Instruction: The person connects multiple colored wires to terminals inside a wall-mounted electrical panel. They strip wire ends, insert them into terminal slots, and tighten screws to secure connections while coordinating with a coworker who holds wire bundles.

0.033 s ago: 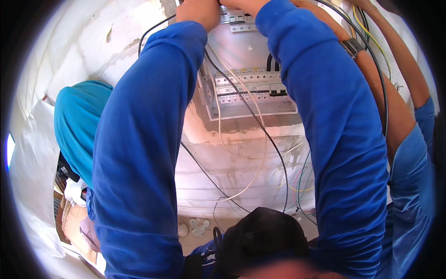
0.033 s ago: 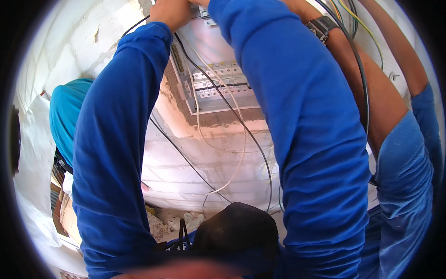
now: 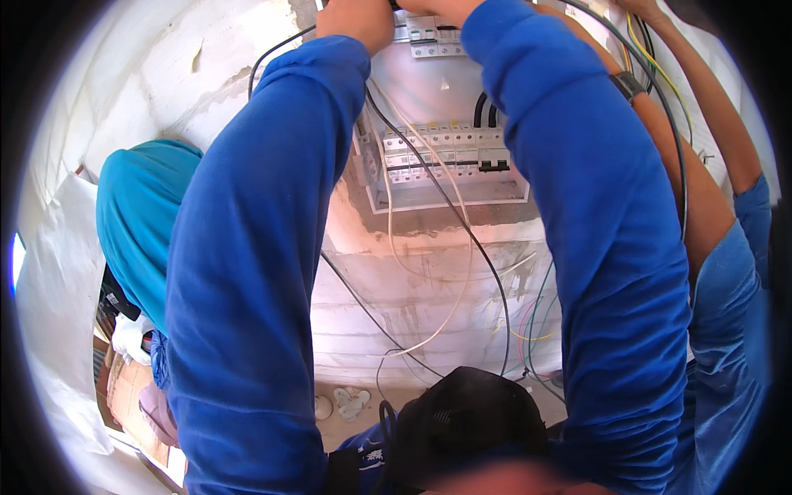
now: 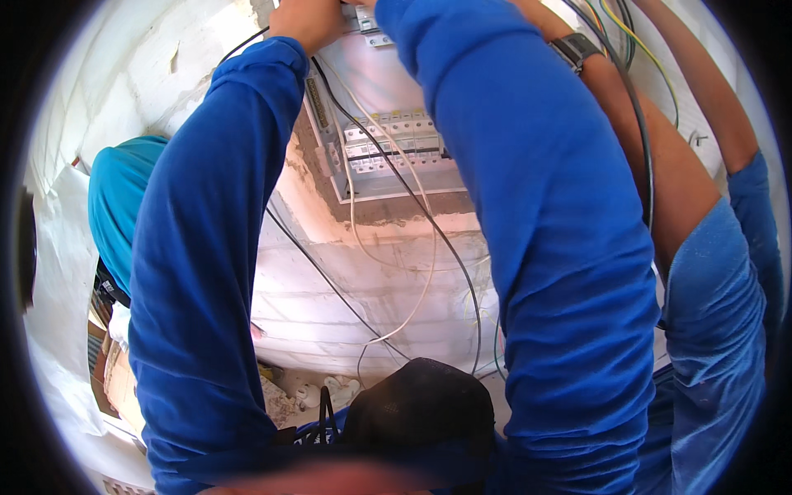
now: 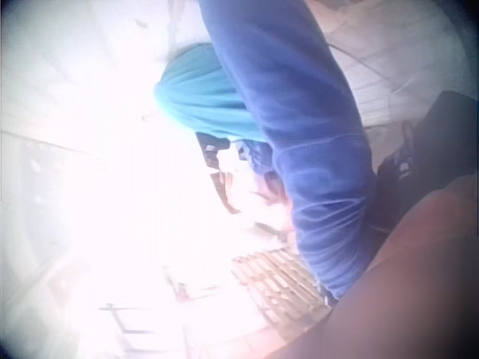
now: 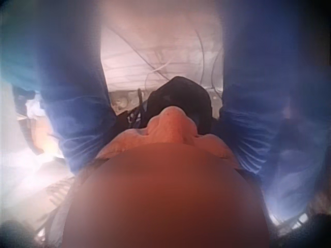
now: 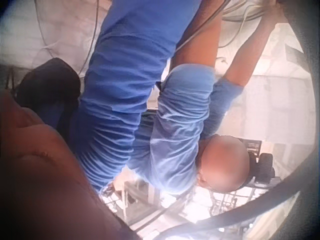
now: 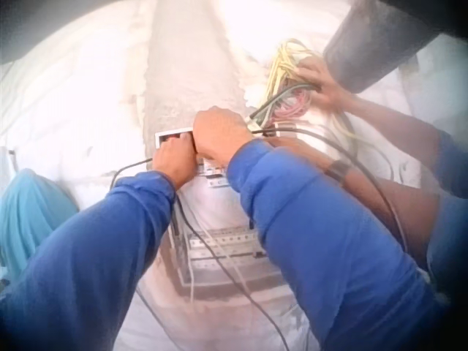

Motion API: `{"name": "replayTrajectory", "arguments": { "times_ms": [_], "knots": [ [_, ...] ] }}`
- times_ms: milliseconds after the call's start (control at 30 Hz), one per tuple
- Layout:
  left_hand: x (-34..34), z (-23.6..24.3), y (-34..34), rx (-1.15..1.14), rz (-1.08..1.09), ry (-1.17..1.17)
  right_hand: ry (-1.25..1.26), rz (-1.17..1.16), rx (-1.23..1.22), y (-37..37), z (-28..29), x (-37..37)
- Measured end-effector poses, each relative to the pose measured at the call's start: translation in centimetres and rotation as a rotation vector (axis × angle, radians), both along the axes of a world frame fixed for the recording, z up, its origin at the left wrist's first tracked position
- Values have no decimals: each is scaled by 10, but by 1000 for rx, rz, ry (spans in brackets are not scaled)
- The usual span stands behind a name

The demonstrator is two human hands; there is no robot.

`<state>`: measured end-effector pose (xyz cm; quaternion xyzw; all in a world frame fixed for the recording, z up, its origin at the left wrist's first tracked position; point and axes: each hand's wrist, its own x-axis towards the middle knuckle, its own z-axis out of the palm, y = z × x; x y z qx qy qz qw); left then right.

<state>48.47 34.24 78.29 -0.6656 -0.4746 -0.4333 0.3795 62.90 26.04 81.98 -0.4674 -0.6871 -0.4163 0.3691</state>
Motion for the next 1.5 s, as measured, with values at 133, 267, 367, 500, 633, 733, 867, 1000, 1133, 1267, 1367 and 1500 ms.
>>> {"name": "replayTrajectory", "arguments": {
  "times_ms": [133,267,367,500,633,733,867,1000,1133,1267,1367,1500],
  "knots": [
    [2,3,-1,-28,43,-70,6,-257,-254,-35,20,13],
    [17,12,-4,-325,-1,-272,-27,3,106,-8,11,-1],
    [16,1,-13,-366,-51,-280,-3,8,90,23,10,-10],
    [4,-22,-30,-247,-143,-187,-49,-141,1,31,16,-10],
    [-12,-44,-49,-194,-96,27,-1,-169,-74,5,14,0],
    [-33,-35,-53,206,25,321,20,-199,-64,-10,14,-2],
    [-33,-21,-41,214,150,413,23,-194,-47,-13,12,-7],
    [-27,-23,-21,207,373,428,40,-202,-75,-9,7,-8],
    [-32,-30,-5,312,349,491,97,-167,-87,-15,0,-6],
    [-36,-32,-2,448,267,551,83,-299,-66,-33,1,0],
    [-32,-26,-7,514,164,583,61,-301,-104,-36,12,-4],
    [-38,-16,-18,341,237,476,56,-349,-120,-24,18,-19]
  ]
}}
